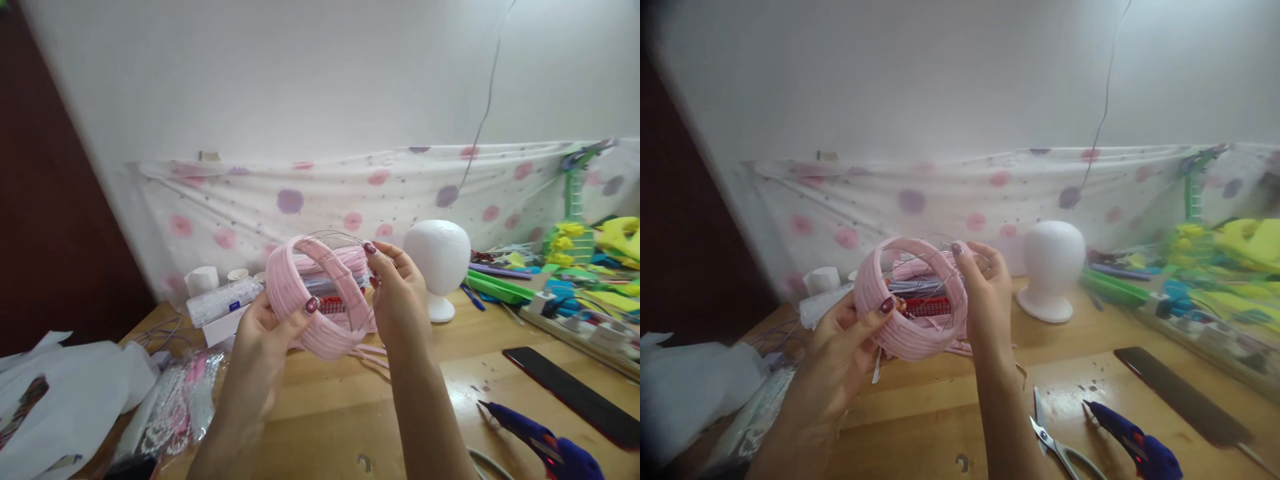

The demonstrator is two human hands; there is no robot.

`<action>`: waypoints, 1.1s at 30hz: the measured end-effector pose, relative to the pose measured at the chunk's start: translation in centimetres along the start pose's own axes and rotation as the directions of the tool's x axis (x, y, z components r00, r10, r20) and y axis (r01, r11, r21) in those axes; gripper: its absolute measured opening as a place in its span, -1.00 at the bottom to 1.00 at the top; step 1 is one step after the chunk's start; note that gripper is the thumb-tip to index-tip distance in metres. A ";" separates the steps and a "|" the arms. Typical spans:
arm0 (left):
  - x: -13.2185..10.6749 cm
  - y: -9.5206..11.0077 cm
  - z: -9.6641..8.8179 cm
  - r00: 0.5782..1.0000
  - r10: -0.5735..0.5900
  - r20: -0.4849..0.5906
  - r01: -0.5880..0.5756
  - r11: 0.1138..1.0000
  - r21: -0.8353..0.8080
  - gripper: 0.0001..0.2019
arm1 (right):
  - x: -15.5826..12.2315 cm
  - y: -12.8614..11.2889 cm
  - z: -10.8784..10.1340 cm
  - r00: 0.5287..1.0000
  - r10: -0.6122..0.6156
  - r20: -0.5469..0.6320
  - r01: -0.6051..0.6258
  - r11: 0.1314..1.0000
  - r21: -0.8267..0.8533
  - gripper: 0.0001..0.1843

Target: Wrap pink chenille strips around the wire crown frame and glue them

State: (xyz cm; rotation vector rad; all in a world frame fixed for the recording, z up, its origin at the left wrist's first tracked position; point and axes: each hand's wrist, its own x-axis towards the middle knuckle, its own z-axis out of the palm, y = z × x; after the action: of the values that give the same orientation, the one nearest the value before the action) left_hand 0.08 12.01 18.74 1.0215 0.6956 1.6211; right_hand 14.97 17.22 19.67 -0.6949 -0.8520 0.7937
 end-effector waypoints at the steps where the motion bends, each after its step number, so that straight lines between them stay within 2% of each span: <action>1: 0.1 0.0 -0.1 1.000 -0.001 0.013 0.001 1.000 0.009 -0.56 | -0.1 0.0 0.1 1.000 0.002 -0.008 -0.002 1.000 -0.004 -0.53; 8: 0.8 -0.4 -0.6 0.996 -0.032 0.089 0.030 0.999 0.016 -0.39 | -0.4 -0.5 0.6 0.997 -0.049 -0.056 0.048 0.999 -0.025 -0.51; 11: 1.1 -0.6 -1.0 0.994 -0.060 0.093 0.057 0.998 0.037 -0.36 | -0.6 -0.6 0.8 0.992 -0.078 -0.096 0.072 0.995 -0.067 -0.53; 15: 1.3 -0.7 -1.4 0.989 -0.097 0.111 0.092 0.994 0.050 -0.33 | -0.5 -0.5 0.8 0.989 -0.094 -0.111 0.091 0.995 -0.032 -0.51; 21: 0.9 -0.5 -1.1 0.984 -0.090 0.156 0.081 0.995 0.065 -0.28 | -0.2 -0.3 0.7 0.988 -0.098 -0.121 0.094 0.995 -0.033 -0.53; 25: 1.0 -0.2 -1.5 0.958 -0.093 0.271 0.058 0.989 0.134 -0.30 | 0.0 -0.1 0.2 0.990 -0.097 -0.106 0.099 0.995 0.007 -0.53; 28: 1.7 0.5 -3.2 0.920 -0.153 0.362 0.042 0.954 0.295 -0.40 | 0.3 0.0 -0.2 0.984 -0.110 -0.138 0.113 0.993 0.018 -0.53; 30: 2.2 1.2 -4.7 0.937 -0.164 0.309 0.017 0.904 0.427 -0.52 | 0.6 0.1 -0.5 0.978 -0.120 -0.172 0.124 0.992 0.012 -0.52; 32: 2.6 2.1 -6.1 0.988 -0.061 0.138 -0.014 0.875 0.485 -0.61 | 0.9 0.2 -0.7 0.974 -0.126 -0.190 0.131 0.991 0.012 -0.51; 33: 2.8 2.5 -6.6 1.000 -0.001 0.025 -0.011 0.875 0.484 -0.62 | 1.1 0.2 -0.8 0.972 -0.127 -0.195 0.133 0.991 0.014 -0.51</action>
State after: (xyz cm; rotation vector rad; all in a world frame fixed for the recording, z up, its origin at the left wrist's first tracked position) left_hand -7.19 14.29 18.52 1.3985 1.1201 1.4635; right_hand 16.05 18.08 19.52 -0.6740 -0.7010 0.6078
